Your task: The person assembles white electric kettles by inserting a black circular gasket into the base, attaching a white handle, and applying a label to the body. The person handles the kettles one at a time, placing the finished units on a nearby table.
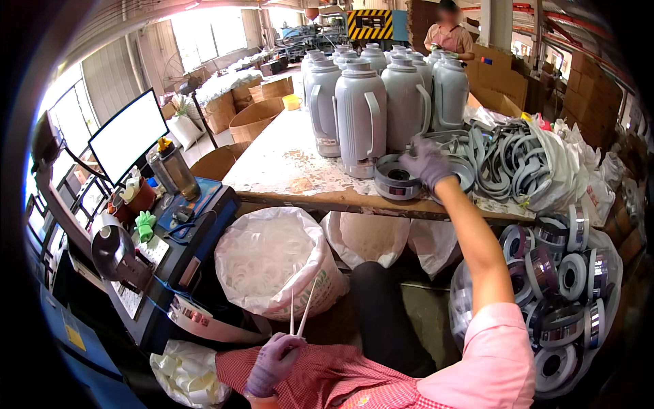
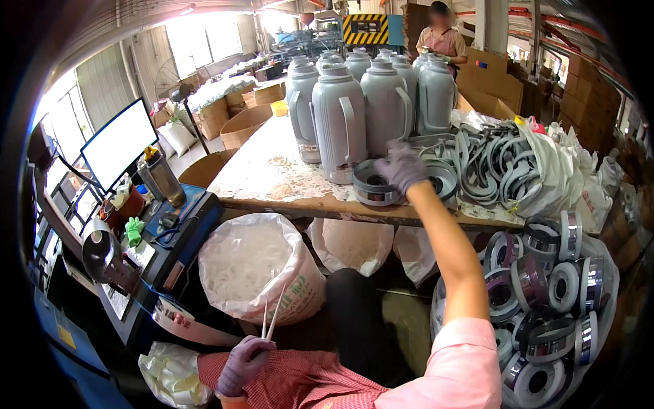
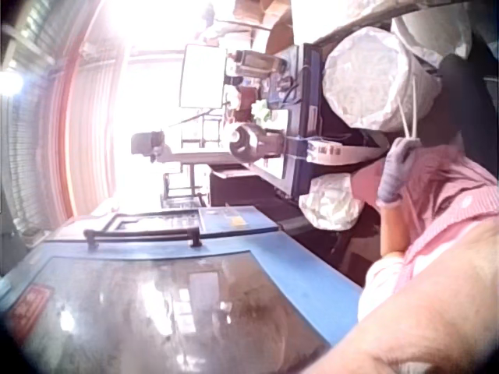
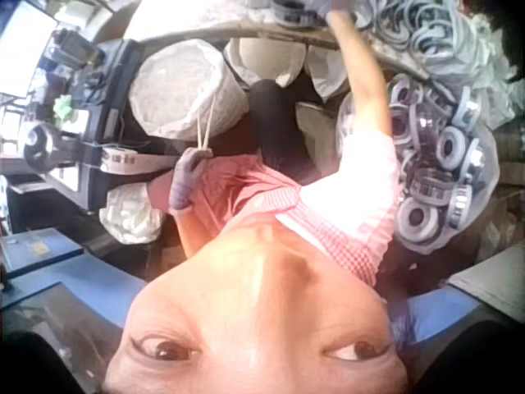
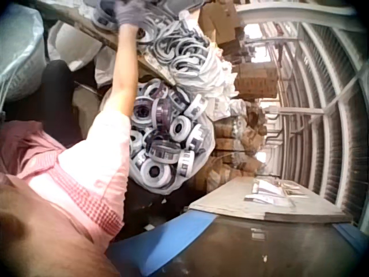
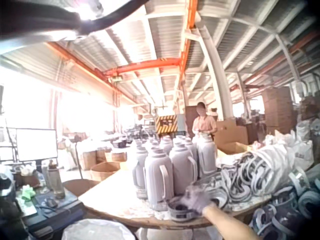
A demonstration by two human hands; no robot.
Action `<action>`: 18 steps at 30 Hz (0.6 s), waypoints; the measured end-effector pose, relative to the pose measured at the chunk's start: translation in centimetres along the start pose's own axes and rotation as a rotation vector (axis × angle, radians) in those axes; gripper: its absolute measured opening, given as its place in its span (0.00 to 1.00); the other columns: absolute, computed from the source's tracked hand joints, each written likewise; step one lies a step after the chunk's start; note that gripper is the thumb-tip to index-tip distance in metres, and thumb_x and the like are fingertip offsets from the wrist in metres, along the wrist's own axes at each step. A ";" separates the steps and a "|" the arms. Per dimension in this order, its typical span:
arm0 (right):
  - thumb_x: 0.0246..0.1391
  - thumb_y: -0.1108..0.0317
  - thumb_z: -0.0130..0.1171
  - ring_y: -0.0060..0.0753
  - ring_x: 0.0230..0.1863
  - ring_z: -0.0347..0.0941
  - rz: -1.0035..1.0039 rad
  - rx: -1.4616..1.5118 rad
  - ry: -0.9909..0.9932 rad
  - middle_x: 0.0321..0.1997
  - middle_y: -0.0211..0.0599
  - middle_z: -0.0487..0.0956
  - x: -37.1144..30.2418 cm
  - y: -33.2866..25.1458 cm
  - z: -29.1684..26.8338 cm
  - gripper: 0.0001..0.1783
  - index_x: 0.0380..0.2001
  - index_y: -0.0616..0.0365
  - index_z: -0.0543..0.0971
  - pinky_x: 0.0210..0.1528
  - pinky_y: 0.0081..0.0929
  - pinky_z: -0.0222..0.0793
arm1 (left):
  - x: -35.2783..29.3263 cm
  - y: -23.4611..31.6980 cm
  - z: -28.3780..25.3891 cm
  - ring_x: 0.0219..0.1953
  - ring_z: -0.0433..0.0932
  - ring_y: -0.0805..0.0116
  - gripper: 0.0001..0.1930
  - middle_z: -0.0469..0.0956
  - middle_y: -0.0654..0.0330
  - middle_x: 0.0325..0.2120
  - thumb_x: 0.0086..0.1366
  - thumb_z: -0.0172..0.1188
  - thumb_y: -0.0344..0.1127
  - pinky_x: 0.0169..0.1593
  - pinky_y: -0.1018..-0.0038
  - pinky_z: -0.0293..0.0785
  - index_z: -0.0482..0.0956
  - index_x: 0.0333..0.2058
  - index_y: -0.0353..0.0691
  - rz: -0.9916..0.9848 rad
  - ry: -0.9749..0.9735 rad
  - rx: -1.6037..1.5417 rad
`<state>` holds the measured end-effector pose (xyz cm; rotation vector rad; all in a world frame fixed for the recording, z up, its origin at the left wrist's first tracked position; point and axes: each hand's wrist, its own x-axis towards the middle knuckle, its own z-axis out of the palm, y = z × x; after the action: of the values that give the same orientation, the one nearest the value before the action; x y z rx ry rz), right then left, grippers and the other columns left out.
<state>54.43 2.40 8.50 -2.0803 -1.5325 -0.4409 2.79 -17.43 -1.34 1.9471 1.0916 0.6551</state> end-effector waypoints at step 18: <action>0.65 0.69 0.61 0.39 0.37 0.81 -0.728 1.122 0.341 0.41 0.48 0.84 1.4 -31.0 -0.5 0.15 0.51 0.65 0.81 0.41 0.32 0.75 | -6.5 -1.8 -6.1 0.57 0.79 0.58 0.30 0.78 0.48 0.57 0.69 0.61 0.43 0.64 0.65 0.72 0.73 0.60 0.25 -0.032 0.542 -0.772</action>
<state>25.40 10.25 16.22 -0.5564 -1.6882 -0.0918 -5.74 -20.19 0.15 1.1050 0.9617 1.3959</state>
